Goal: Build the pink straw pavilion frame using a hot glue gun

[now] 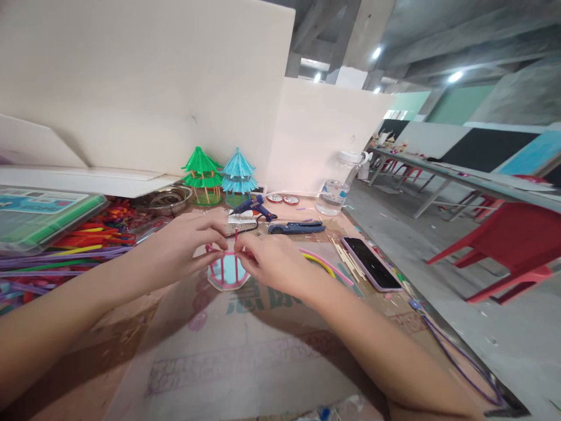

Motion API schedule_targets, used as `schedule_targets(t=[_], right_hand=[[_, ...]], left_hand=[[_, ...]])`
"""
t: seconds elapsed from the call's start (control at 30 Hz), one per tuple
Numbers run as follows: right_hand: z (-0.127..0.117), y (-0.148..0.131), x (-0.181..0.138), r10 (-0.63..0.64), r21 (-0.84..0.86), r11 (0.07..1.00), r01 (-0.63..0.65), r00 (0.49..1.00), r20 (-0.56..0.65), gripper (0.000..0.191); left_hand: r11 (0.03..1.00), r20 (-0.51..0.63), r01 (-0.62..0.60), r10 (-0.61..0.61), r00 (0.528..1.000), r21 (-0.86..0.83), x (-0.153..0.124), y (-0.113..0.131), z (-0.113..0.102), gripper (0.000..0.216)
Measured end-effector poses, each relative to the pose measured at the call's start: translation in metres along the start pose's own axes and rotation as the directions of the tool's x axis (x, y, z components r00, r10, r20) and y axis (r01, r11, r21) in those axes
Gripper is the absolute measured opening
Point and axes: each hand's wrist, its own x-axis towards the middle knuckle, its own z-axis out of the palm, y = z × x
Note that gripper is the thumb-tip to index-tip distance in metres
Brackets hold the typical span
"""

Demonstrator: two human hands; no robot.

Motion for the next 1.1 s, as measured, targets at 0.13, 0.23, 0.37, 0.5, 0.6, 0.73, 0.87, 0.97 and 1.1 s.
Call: schedule_targets(t=[0.13,0.23,0.37,0.5,0.6,0.73,0.87,0.97,1.1], right_hand=[[0.0,-0.002,-0.002,-0.002,0.031,1.0,0.005,0.995,-0.098,0.007],[-0.003,-0.004,-0.003,0.005,0.082,0.997,0.008,0.988,-0.152,0.008],[-0.006,-0.007,-0.004,0.0,0.148,0.988,0.033,0.976,-0.219,0.008],[-0.007,-0.009,-0.003,0.015,0.142,0.99,0.026,0.958,-0.286,0.007],[-0.007,-0.007,-0.003,-0.008,0.045,0.999,0.028,0.92,-0.392,0.009],[-0.007,-0.007,-0.005,-0.221,-0.156,0.974,0.163,0.821,-0.527,0.012],[-0.009,-0.019,-0.008,-0.294,-0.174,0.956,0.238,0.82,-0.492,0.012],[-0.019,-0.018,-0.004,-0.219,-0.106,0.976,0.191,0.856,-0.468,0.01],[-0.04,0.021,0.0,0.073,0.043,0.997,-0.059,0.85,-0.522,0.015]], left_hand=[[0.999,-0.057,-0.012,0.01,0.998,-0.036,0.001,0.011,-0.003,0.023],[0.997,-0.155,-0.032,0.021,0.988,-0.065,0.0,0.016,-0.004,0.026],[0.995,-0.253,-0.02,-0.006,0.968,-0.098,-0.002,0.022,-0.007,0.023],[0.979,-0.288,0.022,-0.081,0.954,-0.202,-0.004,0.034,-0.009,0.022],[0.959,-0.266,0.048,-0.125,0.956,-0.28,-0.005,0.043,-0.009,0.024],[0.925,-0.251,0.058,-0.161,0.955,-0.376,-0.005,0.045,-0.01,0.023],[0.889,-0.191,0.165,-0.267,0.945,-0.427,-0.003,0.037,-0.013,0.017],[0.893,-0.161,0.225,-0.307,0.938,-0.39,-0.003,0.03,-0.017,0.019],[0.85,-0.199,0.3,-0.415,0.888,-0.434,-0.003,0.018,-0.033,0.021]])
